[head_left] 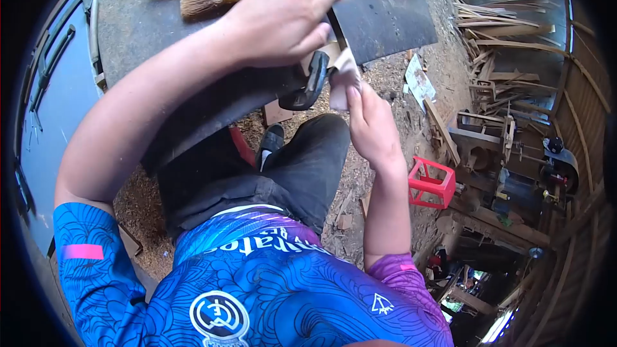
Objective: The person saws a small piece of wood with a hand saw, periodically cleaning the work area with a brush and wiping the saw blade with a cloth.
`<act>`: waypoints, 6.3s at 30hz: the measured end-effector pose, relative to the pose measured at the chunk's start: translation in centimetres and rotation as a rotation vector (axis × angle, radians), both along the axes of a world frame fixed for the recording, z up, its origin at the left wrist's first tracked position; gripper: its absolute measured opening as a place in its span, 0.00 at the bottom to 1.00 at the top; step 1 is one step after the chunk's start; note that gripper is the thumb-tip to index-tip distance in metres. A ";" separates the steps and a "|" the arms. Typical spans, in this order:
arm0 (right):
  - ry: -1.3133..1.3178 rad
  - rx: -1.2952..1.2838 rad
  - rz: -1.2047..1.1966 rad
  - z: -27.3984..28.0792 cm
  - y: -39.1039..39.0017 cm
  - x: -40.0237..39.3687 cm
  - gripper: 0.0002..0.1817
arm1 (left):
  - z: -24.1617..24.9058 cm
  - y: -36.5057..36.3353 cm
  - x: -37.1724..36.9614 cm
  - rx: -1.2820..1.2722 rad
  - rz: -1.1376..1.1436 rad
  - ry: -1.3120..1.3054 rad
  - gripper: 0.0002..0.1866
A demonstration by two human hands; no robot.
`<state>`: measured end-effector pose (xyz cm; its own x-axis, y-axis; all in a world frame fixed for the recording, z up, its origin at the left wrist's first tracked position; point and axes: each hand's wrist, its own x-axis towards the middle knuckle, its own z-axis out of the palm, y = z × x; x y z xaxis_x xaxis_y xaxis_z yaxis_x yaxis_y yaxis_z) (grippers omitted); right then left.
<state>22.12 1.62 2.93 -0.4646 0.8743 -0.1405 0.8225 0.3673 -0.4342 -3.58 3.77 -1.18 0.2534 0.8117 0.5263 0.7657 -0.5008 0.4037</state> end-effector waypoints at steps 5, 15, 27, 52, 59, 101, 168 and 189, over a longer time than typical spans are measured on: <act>0.063 0.010 -0.019 0.1 -2.7 2.2 0.14 | 0.2 -1.1 1.3 -0.032 -0.098 0.062 0.41; 0.057 0.087 0.003 -0.5 -1.5 0.6 0.14 | 0.3 -0.7 0.6 0.049 0.002 0.124 0.41; 0.078 -0.016 -0.023 -0.5 -0.8 0.6 0.16 | -0.2 -0.4 0.1 0.114 -0.069 0.110 0.36; 0.022 0.000 0.011 1.3 -1.6 1.3 0.13 | 1.0 -1.4 0.9 0.138 -0.139 0.056 0.28; 0.074 0.038 0.058 0.4 0.6 -0.9 0.16 | 1.6 0.2 -1.0 -0.039 -0.064 0.098 0.26; 0.013 -0.049 -0.068 -1.1 -1.6 1.9 0.20 | 1.8 -1.8 0.7 -0.089 -0.140 0.166 0.39; 0.033 0.072 0.066 -0.3 -4.9 4.9 0.49 | 1.5 -1.5 0.9 -0.145 -0.225 0.163 0.36; -0.027 0.058 0.090 -0.5 -3.3 2.4 0.51 | 1.3 -0.7 -0.6 -0.133 -0.169 0.056 0.36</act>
<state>24.48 -1.70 2.43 -0.5384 0.8362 -0.1041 0.7962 0.4644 -0.3878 -4.19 3.07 0.17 0.4181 0.8164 0.3985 0.6984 -0.5693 0.4337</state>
